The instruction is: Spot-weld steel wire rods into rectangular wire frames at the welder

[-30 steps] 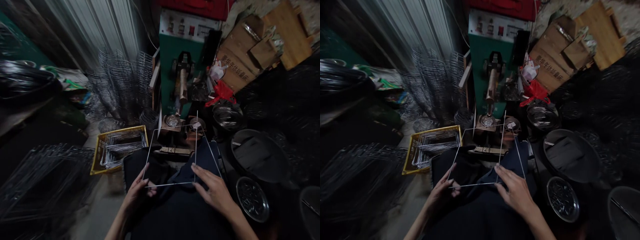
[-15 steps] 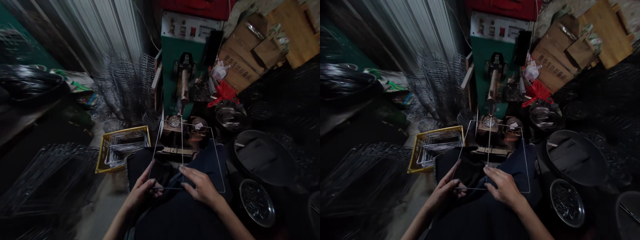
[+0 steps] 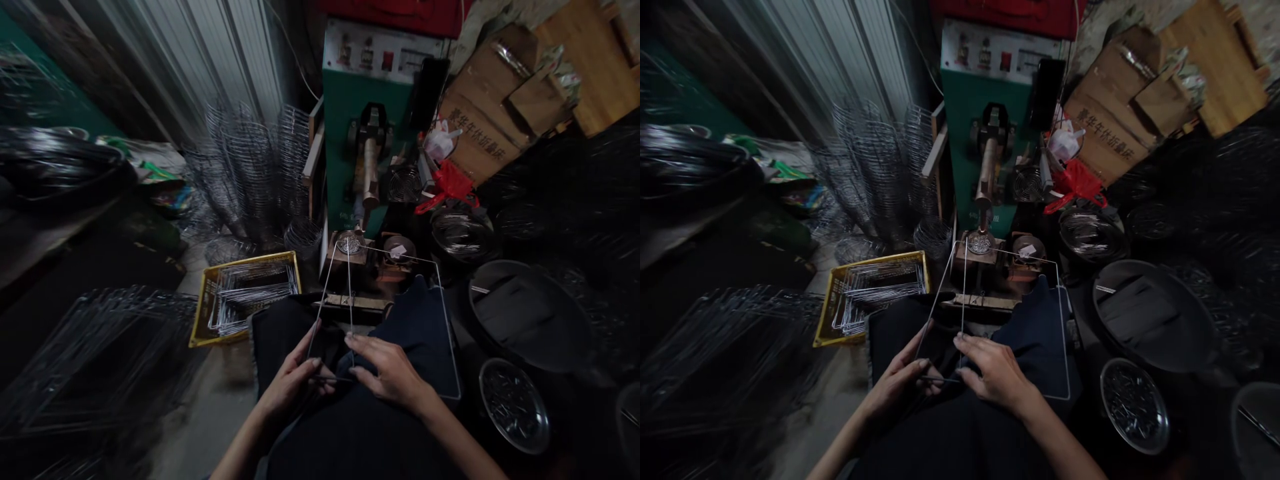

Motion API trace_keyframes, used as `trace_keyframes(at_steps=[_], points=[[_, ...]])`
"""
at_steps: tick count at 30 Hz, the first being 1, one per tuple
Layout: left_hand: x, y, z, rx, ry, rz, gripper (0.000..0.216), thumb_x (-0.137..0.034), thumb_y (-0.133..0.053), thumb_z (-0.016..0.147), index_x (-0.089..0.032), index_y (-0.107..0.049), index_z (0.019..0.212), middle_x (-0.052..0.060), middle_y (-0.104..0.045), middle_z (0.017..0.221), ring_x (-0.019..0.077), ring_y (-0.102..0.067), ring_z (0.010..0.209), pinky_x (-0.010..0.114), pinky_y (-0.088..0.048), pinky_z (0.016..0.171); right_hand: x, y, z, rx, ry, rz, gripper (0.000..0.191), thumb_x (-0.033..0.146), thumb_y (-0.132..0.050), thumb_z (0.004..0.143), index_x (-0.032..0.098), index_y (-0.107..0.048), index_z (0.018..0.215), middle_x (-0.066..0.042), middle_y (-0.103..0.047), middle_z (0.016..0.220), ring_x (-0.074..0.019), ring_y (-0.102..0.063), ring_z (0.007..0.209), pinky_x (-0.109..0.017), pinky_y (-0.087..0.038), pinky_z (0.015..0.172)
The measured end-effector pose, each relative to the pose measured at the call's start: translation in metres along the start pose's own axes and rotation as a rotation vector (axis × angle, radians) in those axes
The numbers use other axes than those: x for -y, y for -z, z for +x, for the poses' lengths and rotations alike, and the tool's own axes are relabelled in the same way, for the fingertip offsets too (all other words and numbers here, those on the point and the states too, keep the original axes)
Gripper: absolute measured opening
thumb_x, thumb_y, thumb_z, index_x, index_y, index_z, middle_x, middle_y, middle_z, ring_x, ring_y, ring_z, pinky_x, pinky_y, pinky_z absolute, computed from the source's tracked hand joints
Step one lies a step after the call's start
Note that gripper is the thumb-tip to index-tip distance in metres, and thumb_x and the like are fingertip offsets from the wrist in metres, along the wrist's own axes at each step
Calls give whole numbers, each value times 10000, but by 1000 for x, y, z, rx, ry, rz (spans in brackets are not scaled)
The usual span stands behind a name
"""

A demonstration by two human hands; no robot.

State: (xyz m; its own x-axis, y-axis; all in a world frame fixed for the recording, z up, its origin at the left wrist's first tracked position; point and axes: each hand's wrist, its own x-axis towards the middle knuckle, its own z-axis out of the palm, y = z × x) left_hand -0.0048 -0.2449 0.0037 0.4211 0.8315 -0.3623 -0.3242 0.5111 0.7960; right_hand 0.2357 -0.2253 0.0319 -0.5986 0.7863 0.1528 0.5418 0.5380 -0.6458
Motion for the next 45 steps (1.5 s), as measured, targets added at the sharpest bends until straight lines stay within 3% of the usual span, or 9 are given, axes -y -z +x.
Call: trace_keyframes(at_steps=[15, 23, 28, 31, 38, 45], points=[[2, 2, 3, 10, -30, -22, 835, -278, -505, 927, -181, 60, 1535, 141, -725, 773, 225, -672, 643, 281, -477, 577, -6, -1, -9, 2, -59, -45, 555, 208, -608, 858, 207, -487, 1400, -69, -559, 1373, -191, -537, 1252, -325, -453, 1056], [6, 8, 2, -24, -39, -9, 828, -287, -517, 922, -190, 25, 1540, 140, -726, 767, 228, -677, 640, 277, -478, 565, -14, 6, -27, 2, -176, -95, 509, 239, -574, 892, 232, -498, 1395, -60, -562, 1369, -208, -551, 1237, -352, -467, 1047], [4, 13, 2, -79, -53, -20, 849, -298, -540, 905, -202, 15, 1541, 133, -726, 767, 227, -682, 633, 264, -480, 548, -28, 20, -47, -209, -367, -209, 462, 284, -569, 903, 239, -542, 1361, -70, -603, 1318, -247, -585, 1193, -418, -503, 1010], [2, 14, 3, -81, -47, -14, 865, -307, -556, 893, -216, 11, 1541, 129, -726, 764, 243, -687, 642, 274, -488, 546, -23, 26, -47, -327, -404, -189, 449, 305, -571, 910, 231, -552, 1353, -82, -608, 1309, -253, -581, 1197, -430, -493, 1020], [-1, 13, 1, -98, -63, -52, 895, -294, -571, 880, -189, 26, 1539, 126, -722, 734, 222, -667, 603, 271, -488, 543, 3, 17, -32, -68, -252, 63, 496, 255, -600, 897, 263, -516, 1385, -34, -547, 1383, -198, -527, 1261, -341, -449, 1068], [-3, 15, -12, -183, -87, -73, 925, -298, -599, 857, -171, 11, 1540, 113, -712, 715, 227, -662, 596, 274, -483, 530, 0, 12, -26, 35, -199, 64, 545, 224, -619, 876, 258, -492, 1404, -35, -529, 1399, -193, -512, 1275, -330, -432, 1079]])
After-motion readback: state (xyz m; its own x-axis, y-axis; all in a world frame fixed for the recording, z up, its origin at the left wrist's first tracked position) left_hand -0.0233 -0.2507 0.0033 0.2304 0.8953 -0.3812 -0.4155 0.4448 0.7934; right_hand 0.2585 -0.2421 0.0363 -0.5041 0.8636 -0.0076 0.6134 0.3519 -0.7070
